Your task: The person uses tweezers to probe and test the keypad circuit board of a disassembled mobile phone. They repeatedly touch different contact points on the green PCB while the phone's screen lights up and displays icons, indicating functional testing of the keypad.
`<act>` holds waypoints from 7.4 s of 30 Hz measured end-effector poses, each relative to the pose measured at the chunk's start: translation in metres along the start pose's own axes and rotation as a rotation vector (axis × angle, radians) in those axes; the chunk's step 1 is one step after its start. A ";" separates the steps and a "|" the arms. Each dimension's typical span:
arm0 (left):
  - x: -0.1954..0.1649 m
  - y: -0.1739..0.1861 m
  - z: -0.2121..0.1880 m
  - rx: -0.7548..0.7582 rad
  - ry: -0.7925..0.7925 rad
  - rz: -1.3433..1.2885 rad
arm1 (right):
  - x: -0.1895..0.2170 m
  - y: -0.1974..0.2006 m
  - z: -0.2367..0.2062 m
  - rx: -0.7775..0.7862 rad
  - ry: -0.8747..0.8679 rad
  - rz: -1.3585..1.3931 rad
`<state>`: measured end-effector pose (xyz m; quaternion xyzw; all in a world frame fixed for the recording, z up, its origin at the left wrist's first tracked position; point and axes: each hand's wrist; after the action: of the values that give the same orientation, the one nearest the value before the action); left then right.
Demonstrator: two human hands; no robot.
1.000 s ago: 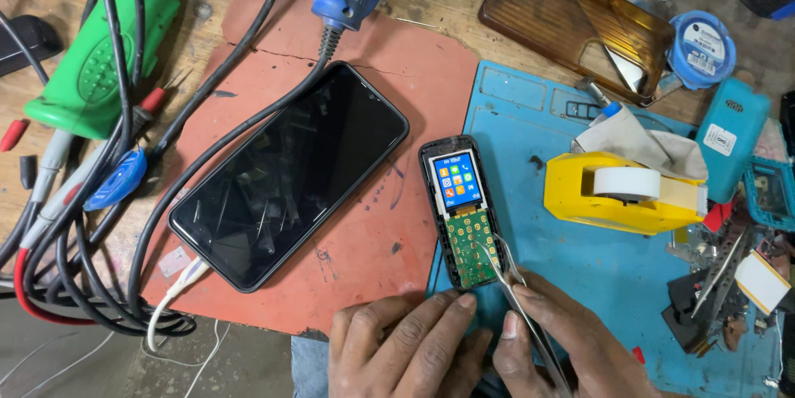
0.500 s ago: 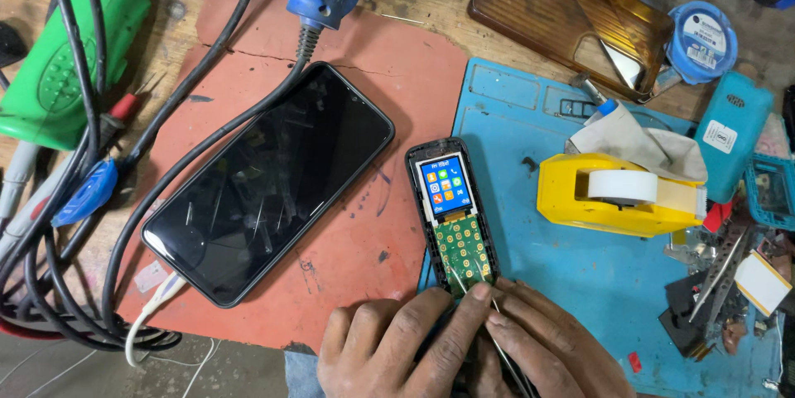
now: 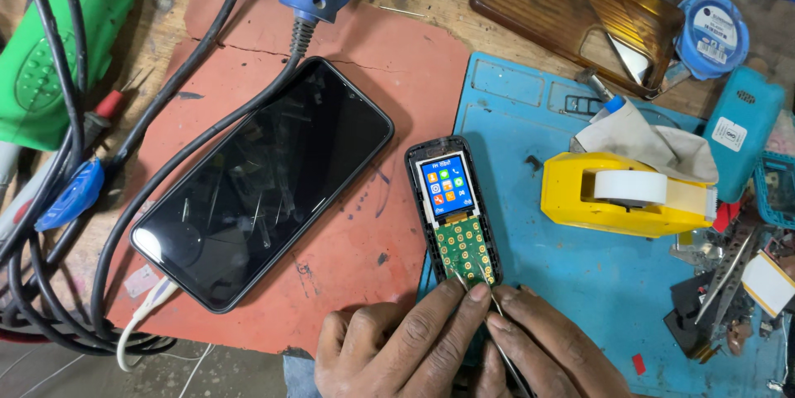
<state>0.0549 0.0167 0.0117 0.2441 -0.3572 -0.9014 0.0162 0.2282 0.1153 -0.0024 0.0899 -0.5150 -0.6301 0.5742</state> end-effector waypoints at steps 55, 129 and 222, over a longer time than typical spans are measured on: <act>-0.001 0.001 -0.001 0.014 0.049 -0.003 | -0.001 0.015 0.019 0.006 -0.294 0.090; -0.001 -0.003 -0.013 0.049 0.167 0.023 | 0.000 0.009 0.018 -0.052 -0.106 0.100; 0.001 -0.003 -0.018 0.011 0.211 -0.074 | 0.005 0.026 0.055 0.050 -0.082 0.127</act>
<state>0.0627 0.0072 -0.0015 0.3510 -0.3492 -0.8686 0.0189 0.2040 0.1464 0.0442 0.0458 -0.5583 -0.5825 0.5889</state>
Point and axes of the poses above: each hand's wrist, its own z-axis towards the middle knuckle, its own y-axis out of the back of the hand, x = y × z, and after that the axes turned 10 degrees about -x, right-handed
